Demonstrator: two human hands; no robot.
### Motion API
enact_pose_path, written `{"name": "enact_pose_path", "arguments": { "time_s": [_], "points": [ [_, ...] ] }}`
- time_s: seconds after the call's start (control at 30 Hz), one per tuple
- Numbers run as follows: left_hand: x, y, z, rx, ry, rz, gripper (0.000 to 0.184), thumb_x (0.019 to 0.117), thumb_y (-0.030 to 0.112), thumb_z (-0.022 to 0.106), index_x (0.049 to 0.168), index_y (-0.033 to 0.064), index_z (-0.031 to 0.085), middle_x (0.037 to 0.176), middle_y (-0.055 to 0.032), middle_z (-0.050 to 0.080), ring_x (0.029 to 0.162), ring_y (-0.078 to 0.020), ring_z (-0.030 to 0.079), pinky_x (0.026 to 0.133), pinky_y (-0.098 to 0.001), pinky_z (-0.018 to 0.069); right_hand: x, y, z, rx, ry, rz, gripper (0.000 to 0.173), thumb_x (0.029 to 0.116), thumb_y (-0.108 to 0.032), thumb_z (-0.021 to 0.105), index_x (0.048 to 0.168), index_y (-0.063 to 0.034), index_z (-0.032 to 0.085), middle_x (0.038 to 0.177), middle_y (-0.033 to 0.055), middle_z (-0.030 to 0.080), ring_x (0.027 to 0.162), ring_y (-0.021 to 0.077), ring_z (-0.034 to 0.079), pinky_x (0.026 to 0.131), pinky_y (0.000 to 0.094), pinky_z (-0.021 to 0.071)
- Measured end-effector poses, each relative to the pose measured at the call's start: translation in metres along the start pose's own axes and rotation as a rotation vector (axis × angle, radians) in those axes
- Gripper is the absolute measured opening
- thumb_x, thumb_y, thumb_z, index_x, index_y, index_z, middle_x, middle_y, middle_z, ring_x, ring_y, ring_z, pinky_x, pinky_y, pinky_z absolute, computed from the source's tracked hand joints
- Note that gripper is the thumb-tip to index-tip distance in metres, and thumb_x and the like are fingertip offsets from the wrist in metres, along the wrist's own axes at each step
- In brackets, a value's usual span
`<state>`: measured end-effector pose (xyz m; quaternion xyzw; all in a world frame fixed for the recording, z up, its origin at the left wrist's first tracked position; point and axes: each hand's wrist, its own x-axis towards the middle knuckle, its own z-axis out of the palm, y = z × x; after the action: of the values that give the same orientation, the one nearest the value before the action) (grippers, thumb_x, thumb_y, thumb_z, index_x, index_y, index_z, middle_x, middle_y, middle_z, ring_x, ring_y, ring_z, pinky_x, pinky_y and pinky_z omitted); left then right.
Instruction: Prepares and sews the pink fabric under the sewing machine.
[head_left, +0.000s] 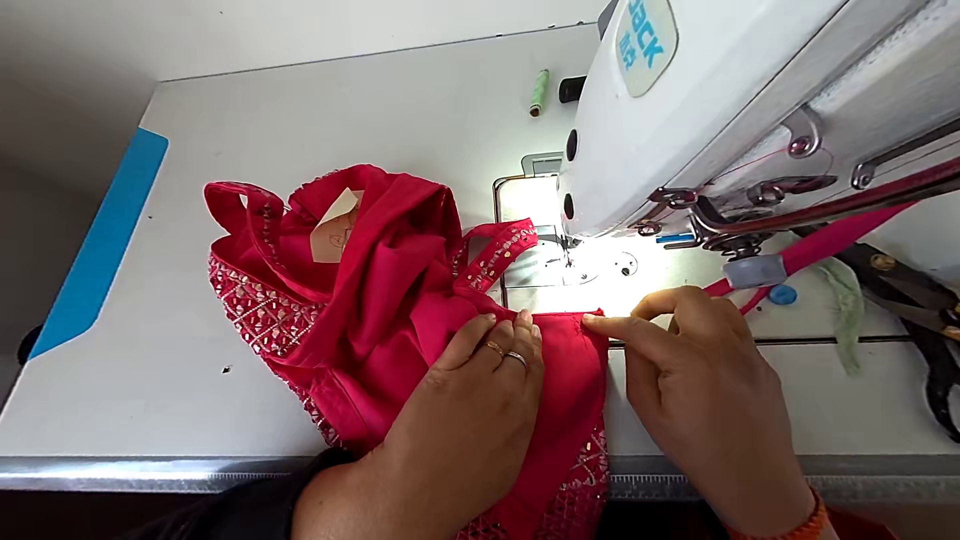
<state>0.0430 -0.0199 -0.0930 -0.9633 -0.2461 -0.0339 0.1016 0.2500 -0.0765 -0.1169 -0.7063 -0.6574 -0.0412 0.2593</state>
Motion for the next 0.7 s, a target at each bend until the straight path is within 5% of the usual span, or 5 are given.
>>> {"name": "enact_pose_path", "arguments": {
  "time_s": [0.1,0.23,0.43,0.7],
  "points": [
    [-0.005,-0.001,0.004,-0.004,0.026,0.006,0.047,0.0987,0.013,0.037,0.135,0.0055,0.066,0.137,-0.0068,0.067,0.129,-0.0208,0.061,0.11,-0.0378,0.04,-0.002,-0.011,-0.002,-0.035,0.0,-0.108,0.041,0.0993,-0.026,0.042,0.102,-0.0106,0.08,0.102,0.013,0.068,0.09,0.0332,0.06,0.07,0.046,0.0445],
    [-0.005,-0.006,0.009,-0.051,0.083,0.042,0.042,0.1038,0.015,0.037,0.129,0.0052,0.069,0.132,-0.0072,0.07,0.127,-0.0213,0.063,0.111,-0.0362,0.0436,-0.009,-0.017,0.007,-0.125,0.022,-0.182,0.065,0.1045,-0.056,0.038,0.103,-0.0031,0.076,0.104,0.0129,0.072,0.093,0.03,0.062,0.074,0.0416,0.0427],
    [0.013,-0.013,0.008,-0.162,0.104,0.08,0.037,0.1025,0.015,0.042,0.122,0.0053,0.072,0.124,-0.0103,0.073,0.125,-0.0233,0.065,0.111,-0.0362,0.0461,-0.01,-0.006,0.005,-0.209,-0.011,-0.144,0.059,0.1037,-0.052,0.041,0.118,-0.0068,0.076,0.116,0.0094,0.074,0.099,0.0292,0.064,0.078,0.0449,0.042],
    [0.054,-0.028,0.011,-0.211,0.074,0.127,0.037,0.099,0.017,0.047,0.122,0.0043,0.073,0.122,-0.0114,0.073,0.123,-0.0253,0.066,0.11,-0.0389,0.047,0.009,0.014,0.004,-0.238,-0.046,-0.075,0.059,0.1033,-0.05,0.04,0.121,-0.0055,0.074,0.119,0.0116,0.072,0.102,0.0331,0.064,0.078,0.0494,0.0429]
  ]
}}
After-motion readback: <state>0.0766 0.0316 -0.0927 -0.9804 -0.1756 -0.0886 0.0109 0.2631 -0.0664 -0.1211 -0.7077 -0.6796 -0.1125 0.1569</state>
